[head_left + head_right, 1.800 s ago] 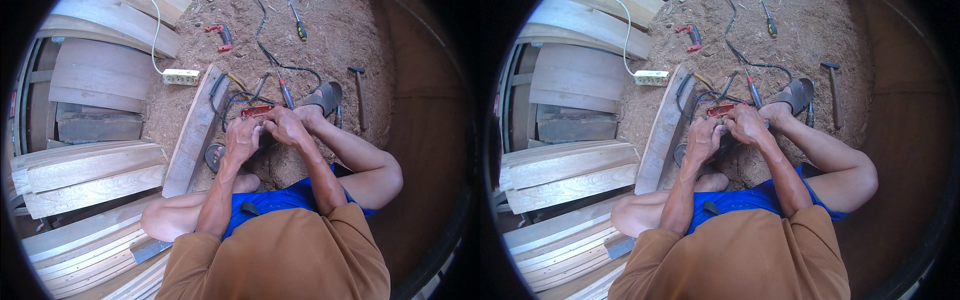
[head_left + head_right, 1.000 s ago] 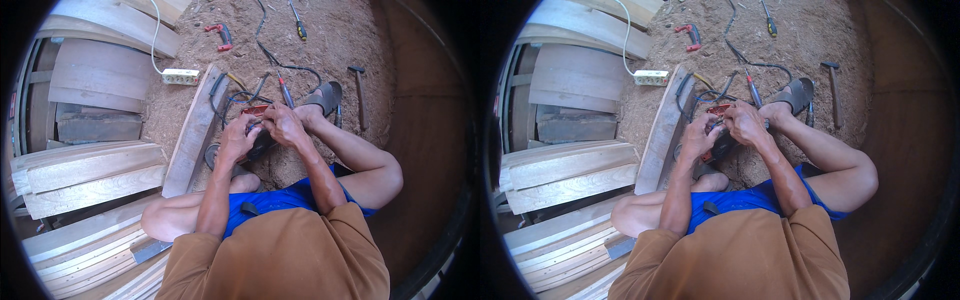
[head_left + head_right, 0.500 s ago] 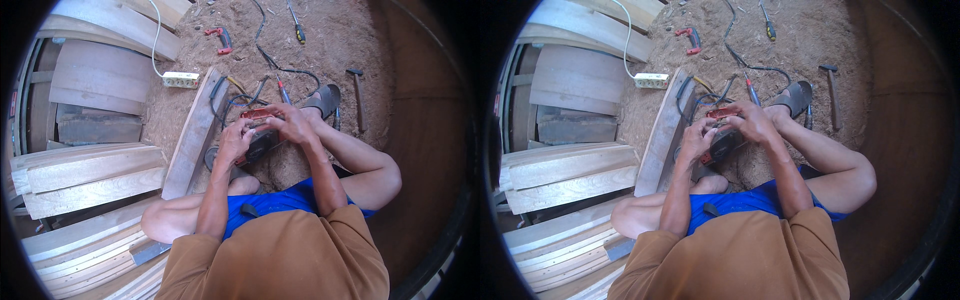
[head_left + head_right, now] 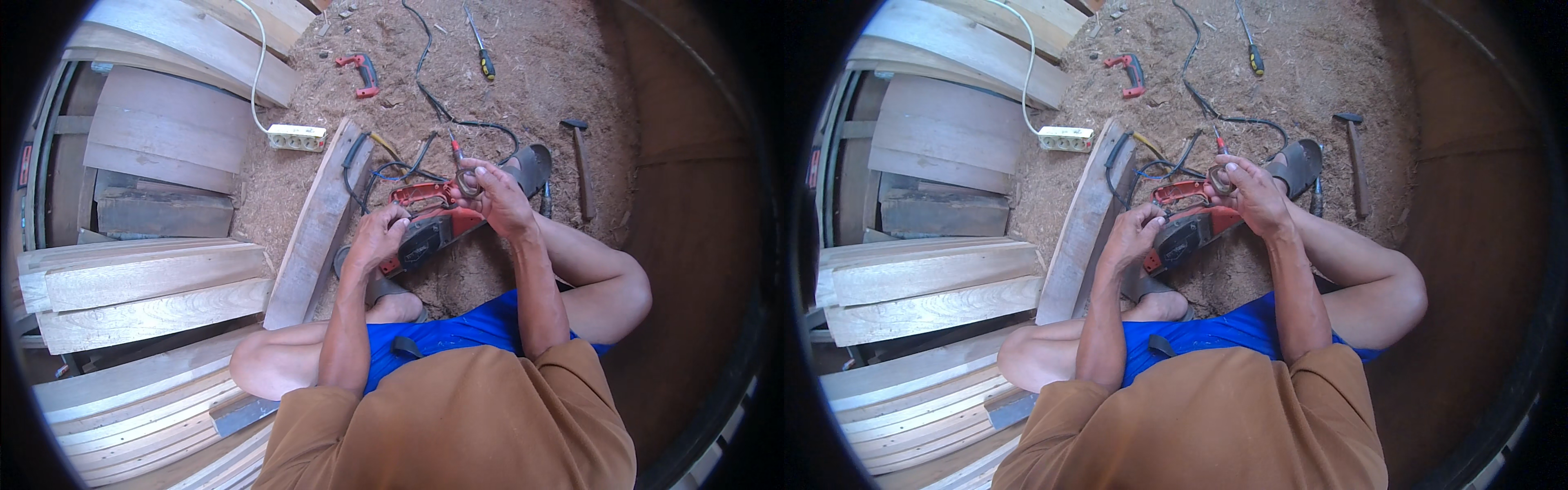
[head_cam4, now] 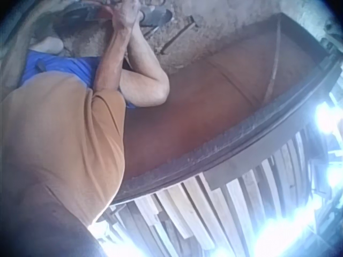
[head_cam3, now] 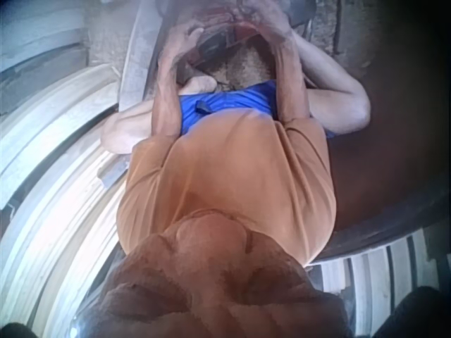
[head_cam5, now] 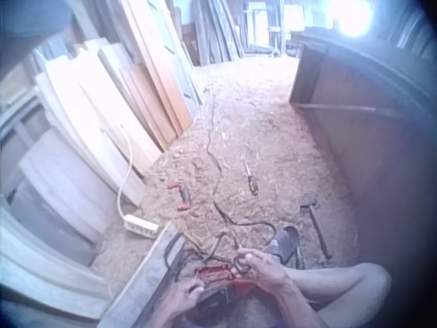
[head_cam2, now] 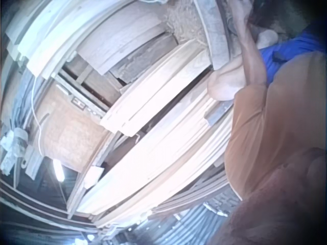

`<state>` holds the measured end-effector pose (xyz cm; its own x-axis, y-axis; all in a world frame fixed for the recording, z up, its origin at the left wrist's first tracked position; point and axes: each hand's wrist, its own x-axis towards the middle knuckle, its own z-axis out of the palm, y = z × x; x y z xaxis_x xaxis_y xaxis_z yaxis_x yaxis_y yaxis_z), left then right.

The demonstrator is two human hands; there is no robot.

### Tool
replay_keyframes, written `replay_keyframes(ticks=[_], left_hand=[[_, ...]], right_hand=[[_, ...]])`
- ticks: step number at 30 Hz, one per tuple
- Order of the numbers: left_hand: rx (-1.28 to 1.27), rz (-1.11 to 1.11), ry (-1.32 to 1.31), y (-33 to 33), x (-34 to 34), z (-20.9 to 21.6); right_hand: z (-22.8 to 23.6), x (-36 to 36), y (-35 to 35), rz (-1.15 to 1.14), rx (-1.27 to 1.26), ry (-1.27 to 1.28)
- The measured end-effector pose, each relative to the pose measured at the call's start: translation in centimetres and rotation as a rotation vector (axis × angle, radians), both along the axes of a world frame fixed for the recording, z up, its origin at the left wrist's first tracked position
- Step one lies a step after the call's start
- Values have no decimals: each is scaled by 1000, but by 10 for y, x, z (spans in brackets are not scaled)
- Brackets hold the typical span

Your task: The person uses a screwdriver to manipulate and reconnect wires inside an open power sander housing while sitting on a floor covered in wood shavings.

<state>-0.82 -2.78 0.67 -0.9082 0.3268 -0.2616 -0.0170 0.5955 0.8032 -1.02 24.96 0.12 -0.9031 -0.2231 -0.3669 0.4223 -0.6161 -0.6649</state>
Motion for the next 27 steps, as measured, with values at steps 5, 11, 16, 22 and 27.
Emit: replay_keyframes(ticks=[5,11,16,22,27], left_hand=[[59,34,-196,0,0,-3],[294,118,-468,-3,-1,-1],[455,230,-513,1,-1,3],[458,245,-555,0,-5,10],[448,256,-542,-3,-5,3]], right_hand=[[8,1,5,14,154,-82],[16,2,-1,58,199,-53],[11,3,0,72,213,-32],[9,3,2,116,205,-24],[8,2,0,112,168,-27]])
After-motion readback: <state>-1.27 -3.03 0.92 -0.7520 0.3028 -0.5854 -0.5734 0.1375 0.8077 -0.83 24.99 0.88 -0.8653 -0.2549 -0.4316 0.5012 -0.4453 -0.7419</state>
